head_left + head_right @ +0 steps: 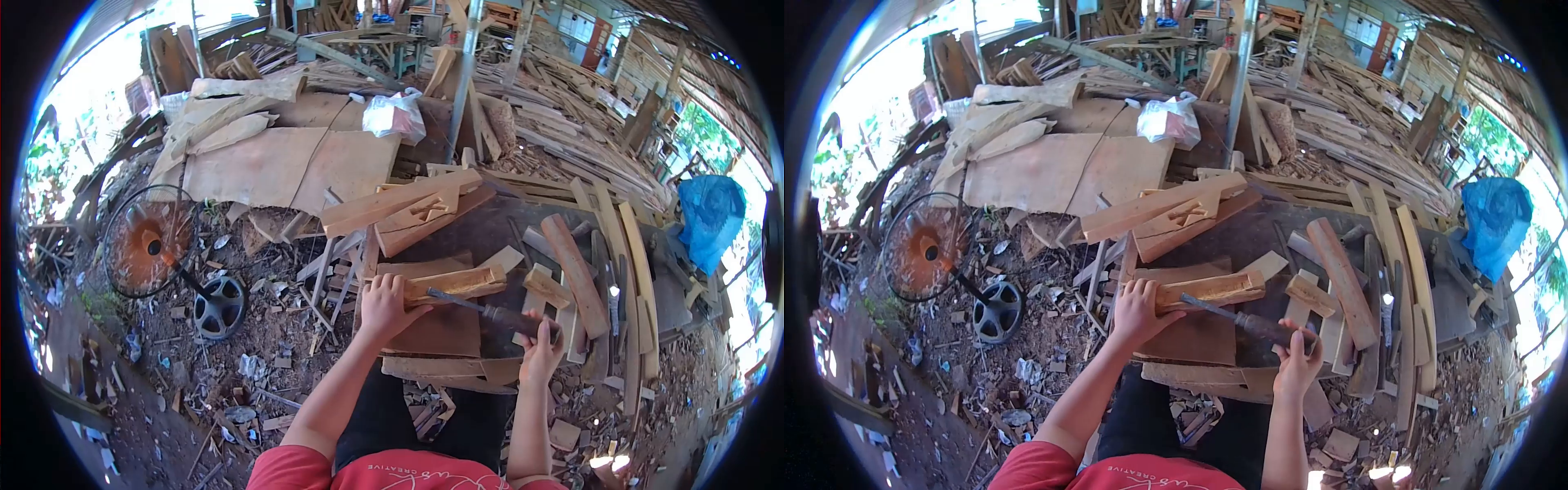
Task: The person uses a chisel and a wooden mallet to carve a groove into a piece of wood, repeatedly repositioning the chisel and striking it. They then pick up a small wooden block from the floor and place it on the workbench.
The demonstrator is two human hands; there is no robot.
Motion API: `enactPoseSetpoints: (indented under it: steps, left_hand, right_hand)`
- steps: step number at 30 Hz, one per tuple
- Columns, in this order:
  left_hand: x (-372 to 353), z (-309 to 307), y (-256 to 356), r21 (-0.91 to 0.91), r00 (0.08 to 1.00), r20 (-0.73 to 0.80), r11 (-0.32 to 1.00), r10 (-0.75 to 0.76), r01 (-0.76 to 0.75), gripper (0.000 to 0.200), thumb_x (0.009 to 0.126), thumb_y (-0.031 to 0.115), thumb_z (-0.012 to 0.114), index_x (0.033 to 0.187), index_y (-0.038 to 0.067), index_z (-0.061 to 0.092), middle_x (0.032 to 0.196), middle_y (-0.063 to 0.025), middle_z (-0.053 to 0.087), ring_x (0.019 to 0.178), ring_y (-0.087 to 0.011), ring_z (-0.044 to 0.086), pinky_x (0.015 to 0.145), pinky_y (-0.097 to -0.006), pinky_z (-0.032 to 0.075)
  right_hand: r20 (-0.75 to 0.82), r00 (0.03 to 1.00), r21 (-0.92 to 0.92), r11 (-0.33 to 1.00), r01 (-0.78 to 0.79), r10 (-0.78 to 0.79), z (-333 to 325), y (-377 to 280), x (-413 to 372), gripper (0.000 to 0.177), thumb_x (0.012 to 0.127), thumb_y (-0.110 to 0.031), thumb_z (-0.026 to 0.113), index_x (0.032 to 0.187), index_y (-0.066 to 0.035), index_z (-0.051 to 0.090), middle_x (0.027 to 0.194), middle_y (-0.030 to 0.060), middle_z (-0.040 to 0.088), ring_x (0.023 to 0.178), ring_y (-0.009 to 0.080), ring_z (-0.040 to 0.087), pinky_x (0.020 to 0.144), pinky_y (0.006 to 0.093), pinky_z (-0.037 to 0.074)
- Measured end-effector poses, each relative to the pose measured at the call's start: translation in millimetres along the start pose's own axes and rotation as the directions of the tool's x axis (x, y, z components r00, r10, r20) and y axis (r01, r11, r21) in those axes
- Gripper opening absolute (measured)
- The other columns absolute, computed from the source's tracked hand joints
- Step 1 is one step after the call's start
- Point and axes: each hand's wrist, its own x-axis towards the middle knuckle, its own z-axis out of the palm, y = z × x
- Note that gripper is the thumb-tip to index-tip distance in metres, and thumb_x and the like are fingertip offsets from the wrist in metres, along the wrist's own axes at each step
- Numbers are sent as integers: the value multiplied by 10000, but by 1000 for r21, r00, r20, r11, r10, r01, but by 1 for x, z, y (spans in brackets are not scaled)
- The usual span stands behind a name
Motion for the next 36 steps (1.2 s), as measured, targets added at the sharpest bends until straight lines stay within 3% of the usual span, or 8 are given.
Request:
enactPoseSetpoints:
  steps: [6, 16, 20, 24, 25, 29, 32, 36]
  left_hand:
    - [0, -4, -1, -107, 985, 37, 981, 168, -163, 596, 574, 529, 711, 892, 46, 569, 864, -76, 544, 886, -262, 516, 759, -380, 411]
    - [-7, -6, 2, -118, 997, 37, 991, 74, -69, 609, 558, 512, 734, 917, 45, 577, 890, -86, 555, 903, -272, 526, 790, -382, 426]
    - [-3, -6, 0, -149, 997, 30, 986, 73, -68, 601, 562, 507, 734, 914, 47, 572, 896, -95, 553, 903, -282, 524, 801, -382, 416]
    - [-2, -7, -4, -185, 993, 11, 976, 116, -112, 599, 564, 497, 737, 921, 47, 568, 896, -96, 554, 894, -284, 525, 791, -385, 421]
    - [-2, -8, -4, -191, 994, 15, 976, 112, -107, 599, 564, 497, 737, 921, 47, 568, 896, -96, 554, 894, -284, 525, 791, -385, 421]
    - [-2, -8, -5, -208, 993, 30, 973, 111, -102, 588, 556, 499, 740, 895, 48, 575, 880, -94, 557, 872, -279, 533, 783, -386, 423]
    - [-2, -5, -4, -200, 995, 13, 975, 97, -92, 585, 545, 499, 745, 879, 49, 580, 870, -93, 557, 863, -277, 535, 780, -384, 423]
    - [-2, -6, -1, -194, 998, 1, 979, 66, -64, 584, 531, 487, 757, 878, 51, 583, 866, -92, 557, 863, -277, 536, 777, -384, 425]
  right_hand:
    - [17, 995, -120, 988, 102, -101, -42, -16, -18, 181, 801, -51, 603, 951, -39, 502, 974, 169, 619, 807, 185, 615, 559, 213, 485]
    - [-137, 918, -312, 896, 316, -372, -39, -50, -2, 213, 807, -126, 626, 956, -43, 499, 942, 168, 620, 789, 222, 632, 539, 222, 491]
    - [-135, 875, -342, 851, 399, -465, -23, -63, 12, 205, 817, -122, 609, 959, -35, 489, 952, 157, 616, 793, 218, 627, 638, 282, 515]
    - [-139, 810, -229, 814, 533, -570, 12, -71, 26, 126, 813, -33, 568, 904, -10, 484, 826, 111, 566, 754, 209, 595, 717, 387, 525]
    - [-98, 776, -270, 767, 581, -623, 15, -67, 33, 154, 855, -135, 546, 955, -39, 480, 778, 87, 554, 709, 208, 583, 701, 347, 517]
    - [84, 666, -246, 632, 735, -741, 54, -69, 41, 140, 857, -133, 531, 948, -52, 462, 758, 77, 511, 663, 188, 537, 647, 337, 489]
    - [111, 615, -184, 592, 785, -781, 79, -69, 45, 129, 863, -141, 525, 921, -63, 441, 761, 70, 477, 623, 168, 505, 586, 304, 451]
    - [118, 704, -83, 700, 709, -700, 96, -73, 45, 261, 849, -235, 573, 925, -73, 383, 776, 87, 494, 559, 143, 491, 529, 258, 421]
